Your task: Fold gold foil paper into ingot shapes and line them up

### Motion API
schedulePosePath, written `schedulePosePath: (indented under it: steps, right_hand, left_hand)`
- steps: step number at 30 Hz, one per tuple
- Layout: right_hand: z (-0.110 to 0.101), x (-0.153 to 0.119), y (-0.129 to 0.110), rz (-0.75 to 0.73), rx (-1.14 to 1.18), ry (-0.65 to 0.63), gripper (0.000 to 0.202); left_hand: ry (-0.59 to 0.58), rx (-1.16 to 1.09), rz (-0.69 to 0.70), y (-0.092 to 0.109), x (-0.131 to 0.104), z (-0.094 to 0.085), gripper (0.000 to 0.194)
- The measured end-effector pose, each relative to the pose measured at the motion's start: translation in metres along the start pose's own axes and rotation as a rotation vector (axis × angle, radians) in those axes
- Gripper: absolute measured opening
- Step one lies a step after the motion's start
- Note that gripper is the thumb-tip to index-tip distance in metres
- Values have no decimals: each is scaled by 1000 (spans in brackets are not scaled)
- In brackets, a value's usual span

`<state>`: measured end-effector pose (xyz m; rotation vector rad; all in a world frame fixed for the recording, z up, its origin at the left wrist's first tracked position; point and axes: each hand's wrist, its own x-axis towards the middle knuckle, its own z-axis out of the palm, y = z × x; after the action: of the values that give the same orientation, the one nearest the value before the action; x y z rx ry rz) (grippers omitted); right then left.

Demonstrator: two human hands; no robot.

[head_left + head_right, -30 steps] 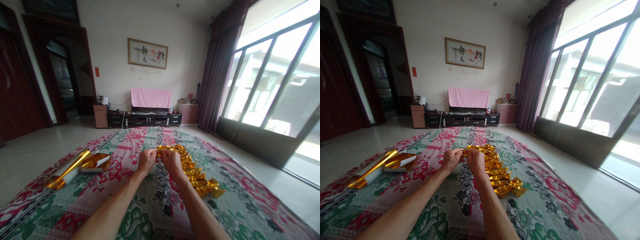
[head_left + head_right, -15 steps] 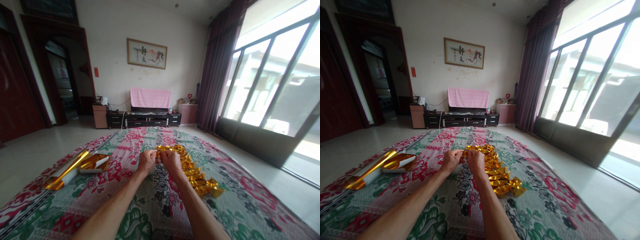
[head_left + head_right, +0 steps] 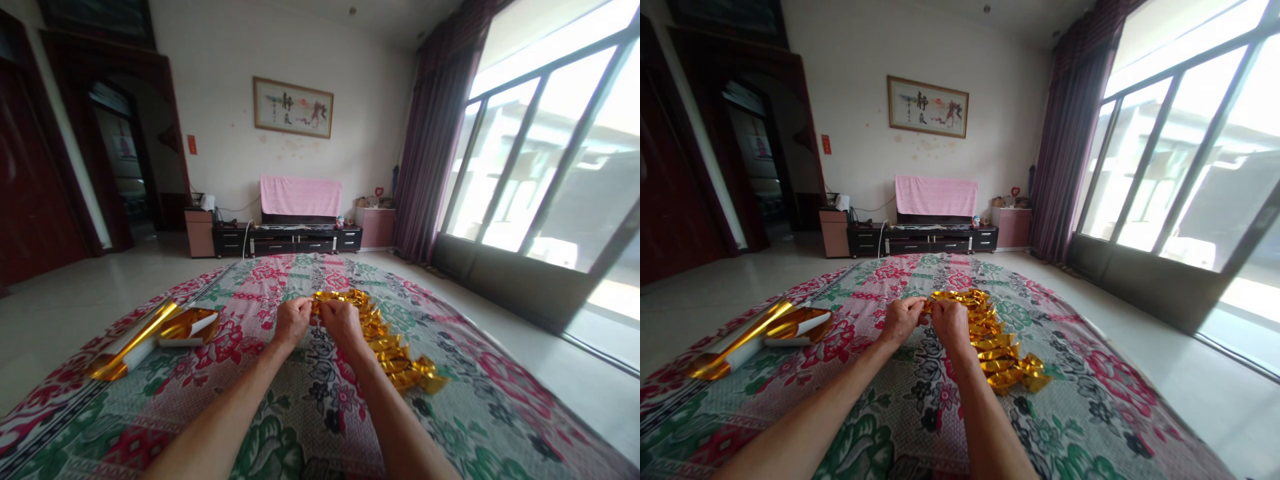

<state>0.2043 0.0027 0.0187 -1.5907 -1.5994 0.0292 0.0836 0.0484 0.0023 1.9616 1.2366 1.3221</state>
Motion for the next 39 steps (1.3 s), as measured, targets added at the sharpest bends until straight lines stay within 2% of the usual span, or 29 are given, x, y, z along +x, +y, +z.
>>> schedulePosePath:
  steps: [15, 27, 34, 39]
  right_hand:
    - [1, -1, 2, 26, 7, -12, 32]
    - [3, 2, 1, 99, 59, -14, 33]
    - [2, 1, 0, 129, 38, -30, 33]
    - [-1, 1, 1, 97, 33, -40, 34]
  left_hand:
    - [2, 26, -3, -4, 1, 3, 25]
    - [-68, -253, -78, 7, 1, -6, 36]
    - [-39, -184, -85, 8, 1, -8, 34]
    - [-40, -156, -120, 5, 2, -6, 29]
